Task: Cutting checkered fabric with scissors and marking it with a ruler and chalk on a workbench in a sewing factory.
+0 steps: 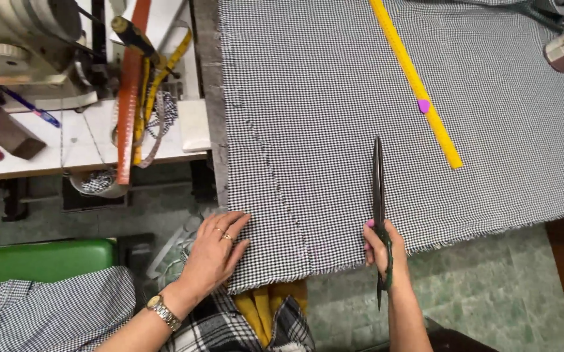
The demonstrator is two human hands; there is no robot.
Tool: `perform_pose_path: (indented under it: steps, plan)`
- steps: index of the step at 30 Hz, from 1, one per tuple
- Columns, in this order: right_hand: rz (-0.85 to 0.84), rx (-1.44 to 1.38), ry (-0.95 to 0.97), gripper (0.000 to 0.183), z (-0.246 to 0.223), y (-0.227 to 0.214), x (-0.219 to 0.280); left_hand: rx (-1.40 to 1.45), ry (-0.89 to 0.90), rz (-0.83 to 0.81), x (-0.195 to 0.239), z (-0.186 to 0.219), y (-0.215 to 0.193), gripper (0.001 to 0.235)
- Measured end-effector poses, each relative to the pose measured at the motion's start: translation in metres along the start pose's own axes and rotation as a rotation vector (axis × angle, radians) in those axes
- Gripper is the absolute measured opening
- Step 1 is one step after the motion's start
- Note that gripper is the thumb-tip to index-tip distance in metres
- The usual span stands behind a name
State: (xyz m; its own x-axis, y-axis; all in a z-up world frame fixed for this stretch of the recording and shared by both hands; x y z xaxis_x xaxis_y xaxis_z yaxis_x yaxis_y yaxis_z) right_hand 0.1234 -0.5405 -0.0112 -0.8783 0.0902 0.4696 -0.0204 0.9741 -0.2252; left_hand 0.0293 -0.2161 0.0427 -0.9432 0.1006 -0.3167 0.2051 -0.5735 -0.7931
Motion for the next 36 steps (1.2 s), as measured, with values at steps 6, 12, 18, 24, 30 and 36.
perform_pose_path:
  steps: [6, 12, 18, 24, 30, 36]
  plan:
    - [0.005, 0.010, 0.019, 0.011, -0.012, 0.020, -0.006, -0.079, -0.042, -0.058, -0.004, -0.009, 0.013, 0.059]
    - [0.000, -0.005, 0.025, 0.011, 0.004, 0.019, -0.017, -0.278, -0.084, -0.138, -0.016, -0.024, 0.045, 0.076]
    - [-0.037, 0.054, -0.048, 0.012, 0.004, 0.021, -0.018, -0.193, -0.139, -0.127, -0.021, -0.030, 0.053, 0.069]
    - [-0.009, 0.001, -0.043, 0.012, 0.011, 0.019, -0.016, -0.054, -0.181, -0.108, -0.023, -0.029, 0.047, 0.065]
    - [0.013, -0.117, -0.180, 0.017, 0.003, 0.020, -0.014, -0.079, -0.149, -0.109, -0.021, -0.031, 0.054, 0.066]
    - [0.009, -0.133, -0.167, 0.018, 0.005, 0.019, -0.015, -0.060, -0.177, -0.126, -0.022, -0.032, 0.053, 0.064]
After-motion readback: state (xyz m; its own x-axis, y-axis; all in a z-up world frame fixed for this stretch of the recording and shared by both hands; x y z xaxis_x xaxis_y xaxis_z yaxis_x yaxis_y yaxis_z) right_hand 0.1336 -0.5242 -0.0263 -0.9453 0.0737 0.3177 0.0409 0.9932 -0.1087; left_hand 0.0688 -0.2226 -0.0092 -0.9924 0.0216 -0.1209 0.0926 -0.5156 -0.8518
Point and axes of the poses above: each hand's wrist, its own x-axis away from the middle knuckle, its own y-axis out of the palm, z = x × y, the point moved 10 cm from there along -x, towards the middle knuckle, and after that the axes turned 4 degrees about -x, right-handed, at the moved point
